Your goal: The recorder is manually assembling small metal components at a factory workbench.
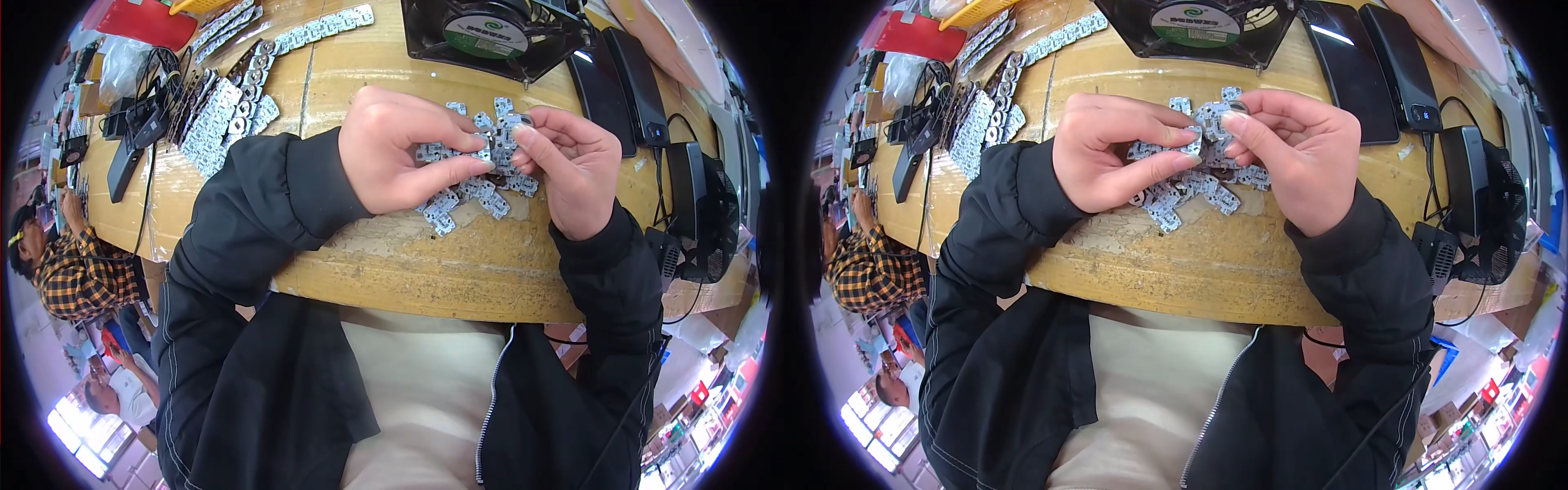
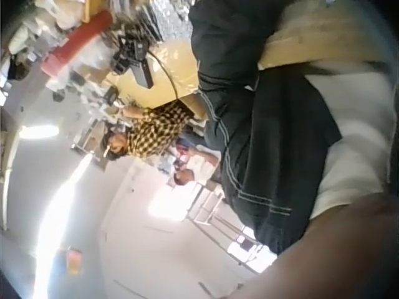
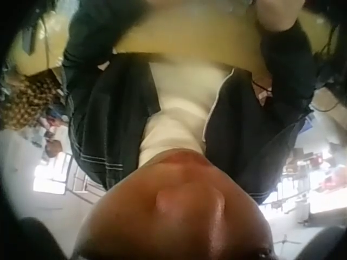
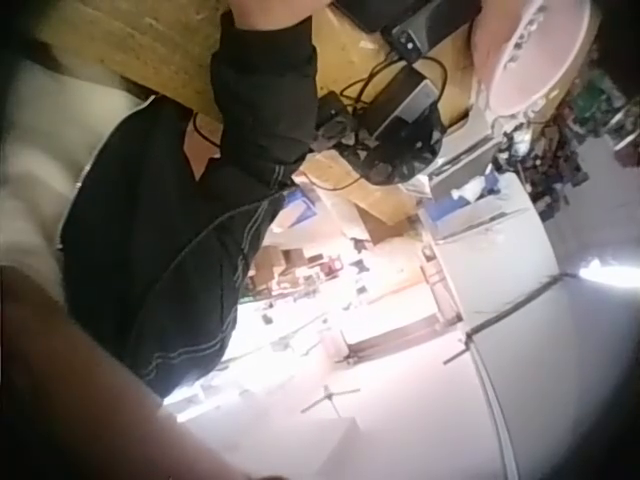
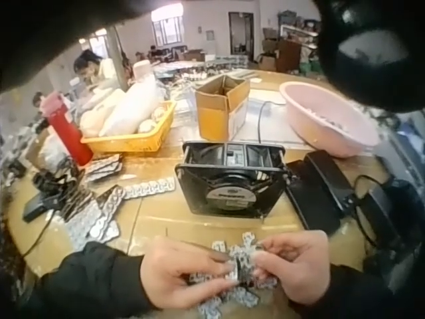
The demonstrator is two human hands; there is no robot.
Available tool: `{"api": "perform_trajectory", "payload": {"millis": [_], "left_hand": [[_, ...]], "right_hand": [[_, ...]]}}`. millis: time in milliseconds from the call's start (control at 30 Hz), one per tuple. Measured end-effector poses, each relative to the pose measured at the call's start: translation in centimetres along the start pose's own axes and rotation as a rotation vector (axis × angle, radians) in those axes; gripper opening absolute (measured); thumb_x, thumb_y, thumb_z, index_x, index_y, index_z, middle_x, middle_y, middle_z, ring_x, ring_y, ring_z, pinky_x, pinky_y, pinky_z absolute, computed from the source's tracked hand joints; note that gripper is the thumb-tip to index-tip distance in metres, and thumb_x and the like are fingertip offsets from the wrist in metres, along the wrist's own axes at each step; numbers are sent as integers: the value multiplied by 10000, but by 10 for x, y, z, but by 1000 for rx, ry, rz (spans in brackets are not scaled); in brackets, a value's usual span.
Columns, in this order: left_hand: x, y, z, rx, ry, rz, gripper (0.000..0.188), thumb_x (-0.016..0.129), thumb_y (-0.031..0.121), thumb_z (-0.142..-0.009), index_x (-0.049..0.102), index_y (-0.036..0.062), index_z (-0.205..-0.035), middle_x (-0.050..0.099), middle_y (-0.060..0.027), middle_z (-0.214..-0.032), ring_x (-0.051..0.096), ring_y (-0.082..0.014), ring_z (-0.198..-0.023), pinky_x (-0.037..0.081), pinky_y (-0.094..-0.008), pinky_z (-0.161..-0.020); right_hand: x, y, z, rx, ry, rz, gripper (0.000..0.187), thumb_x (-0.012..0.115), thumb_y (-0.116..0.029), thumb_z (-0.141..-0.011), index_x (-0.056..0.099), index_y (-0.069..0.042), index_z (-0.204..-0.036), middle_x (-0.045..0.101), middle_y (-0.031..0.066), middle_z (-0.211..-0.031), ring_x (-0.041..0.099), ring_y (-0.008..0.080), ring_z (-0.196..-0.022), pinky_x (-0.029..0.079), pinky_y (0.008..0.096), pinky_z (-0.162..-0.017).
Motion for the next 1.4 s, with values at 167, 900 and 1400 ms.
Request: {"api": "perform_trajectory", "payload": {"millis": [167, 900, 1400], "left_hand": [[-1, -1, 1, -30, 29, -2, 141, 782, 82, -728, 709, -16, -800, 705, -172, -792, 707, -276, -735, 568, -308, -670], [-5, 1, 2, 1, 76, -20, 104, 752, 59, -755, 711, -22, -805, 695, -170, -770, 696, -271, -682, 553, -299, -610], [-4, -1, 2, -11, 78, -13, 105, 746, 63, -761, 709, -21, -812, 696, -163, -769, 691, -269, -666, 547, -292, -596]], "right_hand": [[-1, 5, -1, 50, -12, -38, 186, 658, 8, -867, 634, 84, -1035, 676, 88, -817, 623, 101, -653, 485, 201, -588], [5, 4, -4, -1, -58, 52, 173, 656, 13, -873, 645, 85, -1030, 671, 73, -800, 625, 86, -669, 504, 194, -618], [5, 3, -3, 22, -62, 54, 187, 651, 4, -879, 632, 92, -1042, 671, 76, -824, 622, 85, -683, 502, 193, -624]]}}
Point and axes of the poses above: each hand's wrist, its own z-axis away from the middle knuckle, its own x-axis out of the palm, y = z × x, the point moved 5 cm from there along -z, towards the middle knuckle
